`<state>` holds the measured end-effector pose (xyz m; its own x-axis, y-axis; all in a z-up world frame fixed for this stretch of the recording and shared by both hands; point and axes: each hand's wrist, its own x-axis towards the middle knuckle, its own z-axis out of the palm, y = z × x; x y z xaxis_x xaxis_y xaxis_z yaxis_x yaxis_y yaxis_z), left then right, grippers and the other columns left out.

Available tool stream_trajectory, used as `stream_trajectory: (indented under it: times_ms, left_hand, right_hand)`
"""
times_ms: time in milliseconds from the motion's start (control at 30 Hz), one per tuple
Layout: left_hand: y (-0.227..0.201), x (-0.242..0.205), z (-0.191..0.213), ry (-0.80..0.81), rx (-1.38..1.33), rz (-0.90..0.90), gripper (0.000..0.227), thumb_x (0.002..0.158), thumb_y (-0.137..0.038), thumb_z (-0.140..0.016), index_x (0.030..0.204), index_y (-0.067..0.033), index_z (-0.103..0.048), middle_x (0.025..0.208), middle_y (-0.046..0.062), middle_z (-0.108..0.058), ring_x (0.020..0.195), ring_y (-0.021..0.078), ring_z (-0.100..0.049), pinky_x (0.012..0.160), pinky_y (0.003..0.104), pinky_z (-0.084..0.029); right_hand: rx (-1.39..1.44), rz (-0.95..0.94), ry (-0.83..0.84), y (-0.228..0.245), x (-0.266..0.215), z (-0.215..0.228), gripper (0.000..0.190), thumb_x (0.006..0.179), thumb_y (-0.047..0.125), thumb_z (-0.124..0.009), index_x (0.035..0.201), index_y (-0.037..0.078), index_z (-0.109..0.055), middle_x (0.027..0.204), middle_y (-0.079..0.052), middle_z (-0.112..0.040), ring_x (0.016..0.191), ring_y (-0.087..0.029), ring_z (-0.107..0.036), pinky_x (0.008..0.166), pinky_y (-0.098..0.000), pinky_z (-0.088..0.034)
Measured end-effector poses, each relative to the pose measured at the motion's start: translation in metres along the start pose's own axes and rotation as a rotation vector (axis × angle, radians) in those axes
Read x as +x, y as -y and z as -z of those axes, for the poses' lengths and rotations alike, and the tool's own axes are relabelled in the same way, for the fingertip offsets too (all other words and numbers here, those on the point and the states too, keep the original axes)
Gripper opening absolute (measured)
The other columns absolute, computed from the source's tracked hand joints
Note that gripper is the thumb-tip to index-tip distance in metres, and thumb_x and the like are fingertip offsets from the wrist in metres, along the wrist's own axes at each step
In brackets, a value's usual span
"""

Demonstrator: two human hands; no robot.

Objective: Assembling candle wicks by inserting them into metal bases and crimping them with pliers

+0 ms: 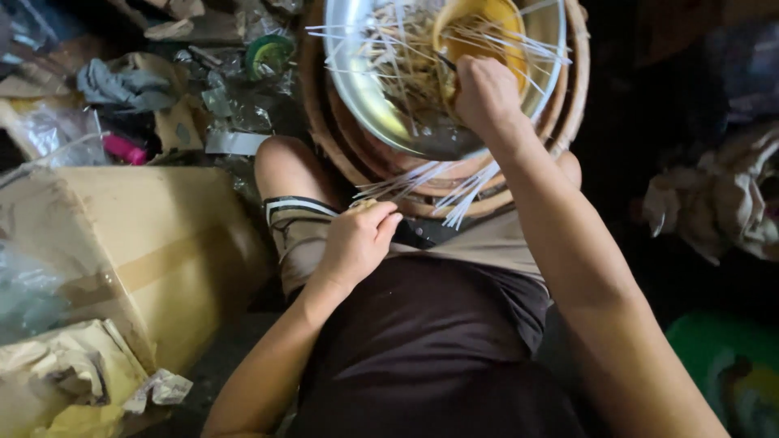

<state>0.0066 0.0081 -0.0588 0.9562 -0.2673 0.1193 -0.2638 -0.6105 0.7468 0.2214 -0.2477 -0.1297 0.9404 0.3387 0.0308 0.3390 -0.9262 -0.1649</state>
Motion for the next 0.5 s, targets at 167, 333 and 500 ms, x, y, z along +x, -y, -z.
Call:
stream_trajectory:
  times_ms: [167,333,500]
  left_hand:
    - [0.023,-0.009,0.007,-0.019,-0.012,0.038,0.008,0.095,-0.010,-0.065,0.095,-0.0047,-0.071,0.082,0.010,-0.074,0.073,0.0303,-0.068,0.066,0.043,-0.052]
    - [0.019,-0.001,0.006,-0.004,-0.015,0.020,0.011,0.097,-0.013,-0.063,0.092,-0.0060,-0.070,0.077,0.008,-0.072,0.066,0.0287,-0.067,0.060,0.042,-0.050]
    - [0.008,0.005,0.008,-0.035,0.008,0.048,0.017,0.095,-0.018,-0.062,0.079,-0.0113,-0.062,0.076,0.012,-0.066,0.076,0.0363,-0.065,0.068,0.049,-0.046]
  right_hand:
    - [0.031,-0.057,0.175,0.007,-0.001,0.014,0.010,0.081,-0.010,-0.057,0.084,-0.001,-0.060,0.074,-0.018,-0.063,0.065,-0.033,-0.060,0.057,-0.0459,-0.054]
    - [-0.010,-0.077,0.174,0.004,-0.002,0.016,0.004,0.086,-0.003,-0.059,0.087,0.001,-0.059,0.075,-0.018,-0.063,0.065,-0.038,-0.061,0.057,-0.0517,-0.053]
    - [-0.010,-0.014,0.115,0.006,-0.005,0.021,0.033,0.089,0.036,-0.065,0.088,0.003,-0.060,0.083,-0.020,-0.067,0.082,-0.050,-0.064,0.068,-0.0561,-0.051]
